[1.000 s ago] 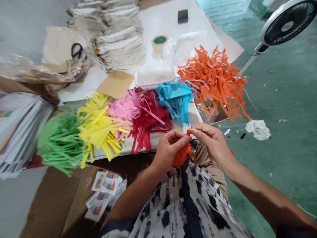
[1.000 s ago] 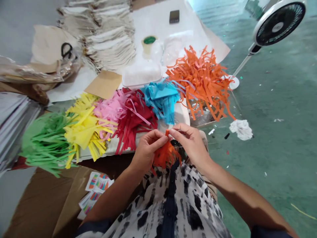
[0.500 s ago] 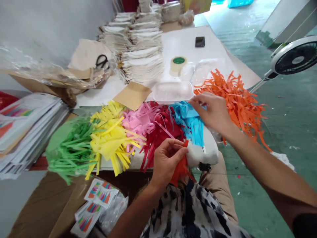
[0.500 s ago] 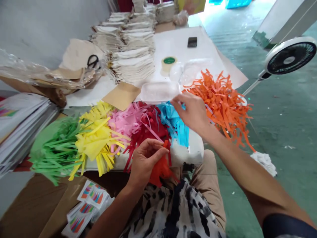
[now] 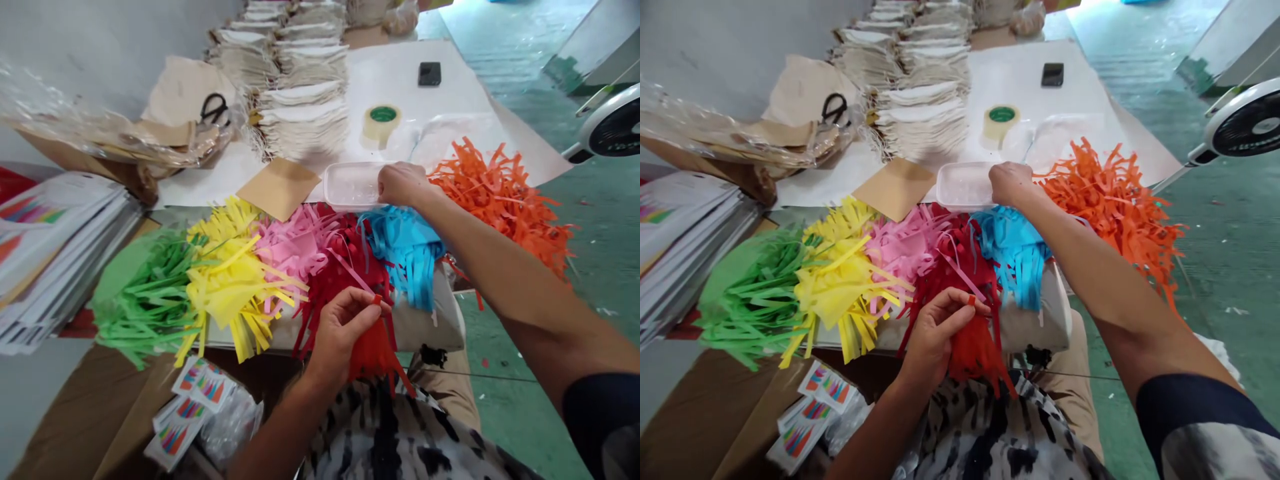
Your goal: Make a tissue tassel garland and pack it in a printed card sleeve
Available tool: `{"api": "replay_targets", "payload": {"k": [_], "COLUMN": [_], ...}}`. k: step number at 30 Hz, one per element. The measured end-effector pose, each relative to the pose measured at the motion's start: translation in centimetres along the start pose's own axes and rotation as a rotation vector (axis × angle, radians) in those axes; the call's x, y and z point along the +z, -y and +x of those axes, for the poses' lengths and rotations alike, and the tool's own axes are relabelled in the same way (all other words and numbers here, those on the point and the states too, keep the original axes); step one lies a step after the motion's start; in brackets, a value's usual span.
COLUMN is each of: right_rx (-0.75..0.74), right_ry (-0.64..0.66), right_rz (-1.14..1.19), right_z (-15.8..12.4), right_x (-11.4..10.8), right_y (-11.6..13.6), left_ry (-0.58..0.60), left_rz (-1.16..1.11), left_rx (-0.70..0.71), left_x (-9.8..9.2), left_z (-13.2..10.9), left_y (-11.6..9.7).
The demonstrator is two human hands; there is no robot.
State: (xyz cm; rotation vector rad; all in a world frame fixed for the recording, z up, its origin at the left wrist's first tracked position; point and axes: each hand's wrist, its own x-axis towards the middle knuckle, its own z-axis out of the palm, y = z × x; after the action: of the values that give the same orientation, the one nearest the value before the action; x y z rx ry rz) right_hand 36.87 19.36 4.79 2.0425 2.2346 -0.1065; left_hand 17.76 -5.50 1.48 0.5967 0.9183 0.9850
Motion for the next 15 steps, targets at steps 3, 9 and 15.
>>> {"api": "replay_targets", "payload": {"k": [3,9,15], "right_rx": [-0.006,-0.031,-0.151], "right_ry": [-0.011,-0.153,-0.391], "right_rz": [0.028,0.167,0.627], "right_z": [-0.1,-0.4,-7.6], "right_x": [0.3,1.2,-0.6], "right_y": [-0.5,-1.3,-0.9], "left_ry": [-0.010,-0.022,-0.068], "left_rz": [-0.046,-0.027,0.067], "left_rx": [0.004,0.030,0.091], "left_x": [0.2,0.2,0.1], "left_z": [-0.3,-1.0,-1.8], "left_y": [0.0,0.4,0.5]}}
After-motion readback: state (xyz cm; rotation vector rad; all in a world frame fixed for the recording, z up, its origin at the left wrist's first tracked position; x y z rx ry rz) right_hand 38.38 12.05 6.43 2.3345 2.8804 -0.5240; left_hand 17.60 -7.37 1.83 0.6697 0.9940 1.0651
